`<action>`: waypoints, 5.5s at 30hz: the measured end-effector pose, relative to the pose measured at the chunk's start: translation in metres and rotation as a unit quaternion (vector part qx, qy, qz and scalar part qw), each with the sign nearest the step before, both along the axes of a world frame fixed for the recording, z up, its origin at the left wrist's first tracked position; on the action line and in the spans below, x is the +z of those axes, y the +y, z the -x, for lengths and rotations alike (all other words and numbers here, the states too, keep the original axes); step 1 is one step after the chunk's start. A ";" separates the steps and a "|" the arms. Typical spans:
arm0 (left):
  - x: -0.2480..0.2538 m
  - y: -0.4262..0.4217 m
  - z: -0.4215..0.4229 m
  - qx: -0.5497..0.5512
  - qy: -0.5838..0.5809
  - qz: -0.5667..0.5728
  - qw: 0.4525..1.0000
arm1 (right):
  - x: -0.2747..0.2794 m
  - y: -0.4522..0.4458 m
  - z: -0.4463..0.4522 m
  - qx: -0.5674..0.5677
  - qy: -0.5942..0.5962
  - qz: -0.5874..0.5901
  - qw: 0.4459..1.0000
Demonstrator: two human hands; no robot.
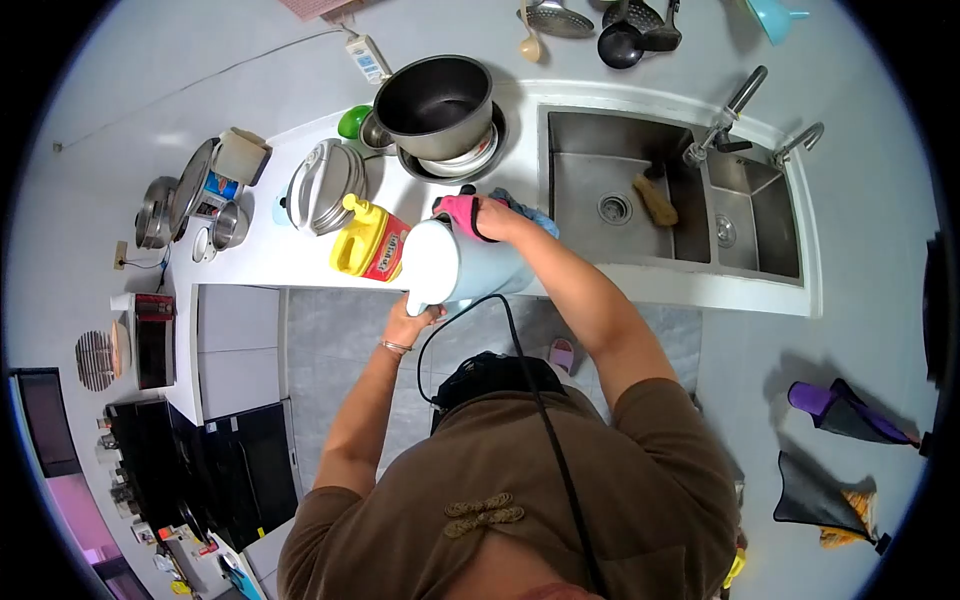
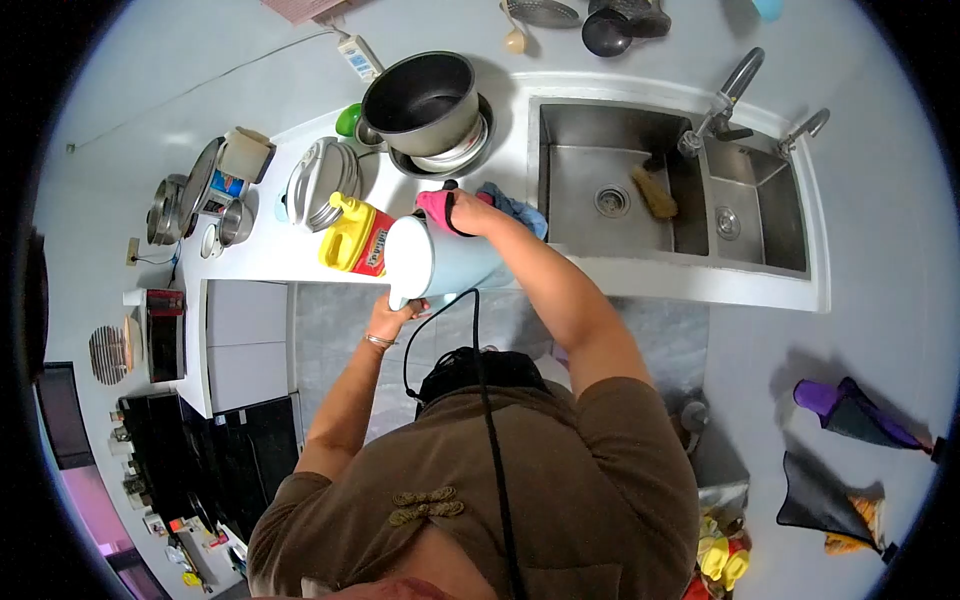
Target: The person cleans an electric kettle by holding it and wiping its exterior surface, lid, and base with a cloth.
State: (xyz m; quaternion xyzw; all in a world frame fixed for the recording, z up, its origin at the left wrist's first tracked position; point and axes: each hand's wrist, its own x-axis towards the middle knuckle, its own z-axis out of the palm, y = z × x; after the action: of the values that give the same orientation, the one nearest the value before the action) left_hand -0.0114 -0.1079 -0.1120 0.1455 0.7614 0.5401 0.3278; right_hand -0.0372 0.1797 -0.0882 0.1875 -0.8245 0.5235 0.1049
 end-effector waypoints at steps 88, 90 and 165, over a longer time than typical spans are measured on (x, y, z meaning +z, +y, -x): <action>0.023 0.044 -0.031 0.023 0.143 0.074 0.987 | 0.000 -0.030 -0.084 -0.406 0.089 0.368 0.832; 0.016 0.042 -0.030 0.031 0.149 0.062 0.986 | 0.016 -0.031 -0.092 -0.343 0.063 0.463 0.815; 0.003 0.061 -0.029 0.051 0.192 0.070 0.978 | 0.020 0.014 -0.079 -0.455 -0.108 0.274 0.841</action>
State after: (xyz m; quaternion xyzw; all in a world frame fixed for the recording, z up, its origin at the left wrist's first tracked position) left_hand 0.0176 -0.0466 -0.1087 0.1837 0.8526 0.4633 0.1571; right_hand 0.0419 0.1936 -0.0680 -0.3027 -0.6464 0.6381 0.2889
